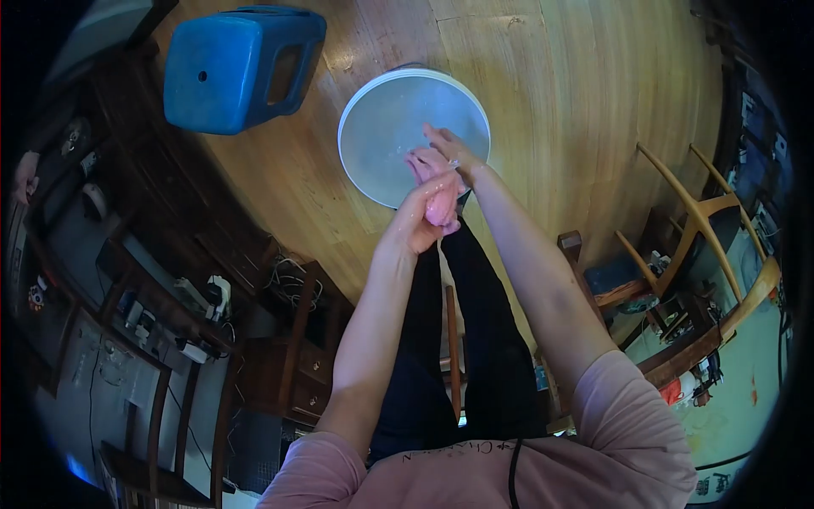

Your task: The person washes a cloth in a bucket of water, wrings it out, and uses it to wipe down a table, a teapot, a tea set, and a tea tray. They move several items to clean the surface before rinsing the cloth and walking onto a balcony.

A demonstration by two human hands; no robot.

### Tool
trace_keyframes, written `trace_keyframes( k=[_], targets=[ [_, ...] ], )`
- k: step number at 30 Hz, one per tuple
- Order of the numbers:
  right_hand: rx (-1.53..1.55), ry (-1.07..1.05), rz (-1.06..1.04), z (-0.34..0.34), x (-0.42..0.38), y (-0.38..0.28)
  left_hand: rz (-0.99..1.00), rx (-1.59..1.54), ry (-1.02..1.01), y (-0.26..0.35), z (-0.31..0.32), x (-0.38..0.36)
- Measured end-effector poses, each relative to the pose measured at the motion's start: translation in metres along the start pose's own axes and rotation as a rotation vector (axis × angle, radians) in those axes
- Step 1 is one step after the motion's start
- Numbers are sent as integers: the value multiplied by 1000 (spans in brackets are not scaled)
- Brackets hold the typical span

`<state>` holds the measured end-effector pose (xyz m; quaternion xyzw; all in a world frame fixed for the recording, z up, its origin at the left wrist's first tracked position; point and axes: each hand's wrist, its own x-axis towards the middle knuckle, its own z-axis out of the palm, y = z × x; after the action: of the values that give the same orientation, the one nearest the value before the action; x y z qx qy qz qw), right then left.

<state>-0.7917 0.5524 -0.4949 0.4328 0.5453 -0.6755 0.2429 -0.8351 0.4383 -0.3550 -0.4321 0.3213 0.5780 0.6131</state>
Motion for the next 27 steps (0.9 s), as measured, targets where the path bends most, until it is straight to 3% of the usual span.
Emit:
trace_keyframes(
  k=[1, 2, 4, 5, 7, 8, 11, 12, 13, 14, 15, 18, 20, 21, 22, 23, 24, 27],
  targets=[
    [467, 41, 396, 5, -2, 3, -52, -52, -4, -5, 2, -4],
    [474, 45, 393, 0, -6, 6, -54, -44, -5, -11, -1, -6],
    [914, -465, 524, -11, -20, -2, -126, -187, -113, -24, -20, -3],
    [919, -467, 518, -14, -25, -8, -125, -179, -112, -28, -33, 0],
    [547, -275, 111, -21, -32, -20, -215, -253, -225, -30, -49, 0],
    [553, -273, 100, -20, -36, -25, -214, -241, -226, -30, -47, -2],
    [-77, 7, -330, -4, -76, -46, -104, -186, -272, -20, -25, -16],
    [-244, 145, -446, 5, -109, -59, 13, -256, -205, -16, -24, -12],
    [-158, 114, -474, 13, -137, -67, 129, -327, -141, -12, -21, -5],
    [-460, 287, -647, 20, -151, -64, 149, -302, -325, -7, -16, 7],
    [-766, 463, -809, 25, -162, -62, 149, -290, -339, -4, -14, 13],
    [-699, 355, -779, 12, -202, -83, 223, -69, -274, 3, -30, 34],
    [-681, 313, -759, -1, -210, -99, 47, -238, -374, 11, -59, 60],
    [-629, 251, -550, -12, -212, -112, 54, -219, -384, 15, -38, 42],
    [-570, 183, -344, -23, -210, -124, 50, -210, -163, 15, -6, 8],
    [-364, 208, -346, -29, -196, -123, 52, -201, 59, 14, 23, -22],
    [-353, 215, -364, -33, -183, -120, 30, -225, 45, 13, 42, -37],
    [265, -151, -221, -28, -151, -118, -104, -233, -125, 9, 40, -58]
  ],
)
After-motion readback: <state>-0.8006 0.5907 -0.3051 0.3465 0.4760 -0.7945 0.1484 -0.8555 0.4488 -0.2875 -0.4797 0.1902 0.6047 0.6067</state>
